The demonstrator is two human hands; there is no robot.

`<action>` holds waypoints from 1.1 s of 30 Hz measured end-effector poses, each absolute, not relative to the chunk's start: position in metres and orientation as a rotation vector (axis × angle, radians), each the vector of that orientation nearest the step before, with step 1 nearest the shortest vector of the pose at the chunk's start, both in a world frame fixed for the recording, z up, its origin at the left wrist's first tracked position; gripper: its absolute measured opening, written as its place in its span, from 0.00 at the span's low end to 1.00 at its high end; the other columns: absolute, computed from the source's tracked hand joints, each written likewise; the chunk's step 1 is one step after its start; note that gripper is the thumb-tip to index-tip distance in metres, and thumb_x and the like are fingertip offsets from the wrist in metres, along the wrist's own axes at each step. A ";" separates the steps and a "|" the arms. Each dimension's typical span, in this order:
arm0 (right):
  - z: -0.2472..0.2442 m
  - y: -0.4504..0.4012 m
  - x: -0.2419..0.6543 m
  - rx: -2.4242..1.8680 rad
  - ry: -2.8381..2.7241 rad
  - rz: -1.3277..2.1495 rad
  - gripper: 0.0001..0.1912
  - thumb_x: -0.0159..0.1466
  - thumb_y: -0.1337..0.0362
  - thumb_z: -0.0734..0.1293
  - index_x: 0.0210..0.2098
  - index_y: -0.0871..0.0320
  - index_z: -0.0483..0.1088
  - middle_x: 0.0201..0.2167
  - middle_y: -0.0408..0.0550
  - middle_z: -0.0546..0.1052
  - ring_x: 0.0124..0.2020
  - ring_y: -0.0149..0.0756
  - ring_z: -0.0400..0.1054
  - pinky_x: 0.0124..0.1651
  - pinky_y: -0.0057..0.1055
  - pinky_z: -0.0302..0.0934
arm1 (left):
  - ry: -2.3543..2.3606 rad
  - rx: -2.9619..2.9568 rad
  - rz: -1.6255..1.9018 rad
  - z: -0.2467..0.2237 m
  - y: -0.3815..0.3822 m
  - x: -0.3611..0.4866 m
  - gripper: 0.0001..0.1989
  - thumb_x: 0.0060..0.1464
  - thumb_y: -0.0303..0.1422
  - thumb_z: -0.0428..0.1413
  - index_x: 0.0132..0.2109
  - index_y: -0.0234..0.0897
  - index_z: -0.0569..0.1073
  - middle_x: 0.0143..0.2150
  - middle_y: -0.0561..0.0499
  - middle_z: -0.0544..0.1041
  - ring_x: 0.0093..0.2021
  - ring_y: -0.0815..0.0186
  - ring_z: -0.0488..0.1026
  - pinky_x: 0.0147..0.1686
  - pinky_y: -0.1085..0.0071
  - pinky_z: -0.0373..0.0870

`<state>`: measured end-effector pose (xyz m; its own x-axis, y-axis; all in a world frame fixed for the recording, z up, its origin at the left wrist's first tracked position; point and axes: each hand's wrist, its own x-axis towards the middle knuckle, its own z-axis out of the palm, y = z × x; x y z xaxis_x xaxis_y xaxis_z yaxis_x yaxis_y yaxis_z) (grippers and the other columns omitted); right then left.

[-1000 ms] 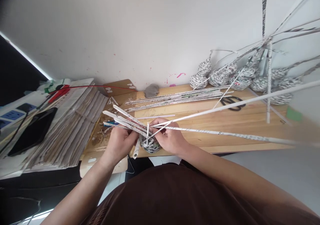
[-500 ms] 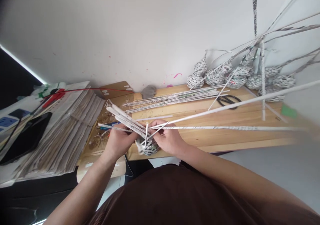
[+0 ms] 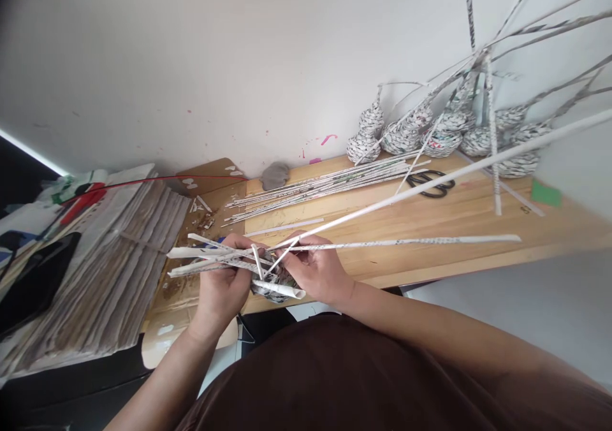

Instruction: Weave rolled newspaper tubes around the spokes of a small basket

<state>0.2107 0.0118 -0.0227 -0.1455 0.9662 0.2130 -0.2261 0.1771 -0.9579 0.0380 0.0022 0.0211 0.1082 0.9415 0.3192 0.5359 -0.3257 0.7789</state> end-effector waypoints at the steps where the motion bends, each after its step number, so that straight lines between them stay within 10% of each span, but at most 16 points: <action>1: -0.024 0.011 0.210 -0.816 -1.230 1.311 0.11 0.60 0.55 0.76 0.35 0.56 0.77 0.28 0.45 0.79 0.30 0.35 0.76 0.33 0.29 0.72 | 1.438 1.922 1.121 0.021 0.002 0.038 0.04 0.59 0.30 0.54 0.35 0.39 0.72 0.31 0.51 0.78 0.33 0.63 0.76 0.37 0.70 0.71; 33: -0.020 -0.006 0.213 -0.796 -1.322 1.212 0.05 0.64 0.63 0.72 0.37 0.58 0.75 0.32 0.47 0.81 0.31 0.34 0.76 0.32 0.28 0.70 | 1.426 1.493 1.127 0.020 -0.015 0.031 0.09 0.50 0.31 0.67 0.37 0.39 0.74 0.39 0.48 0.85 0.41 0.59 0.84 0.41 0.69 0.81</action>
<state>0.2129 -0.0064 -0.0200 -0.1546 0.9486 0.2762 -0.1930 0.2452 -0.9501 0.0312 -0.0151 0.0203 -0.0177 0.9960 0.0879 0.3154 -0.0778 0.9458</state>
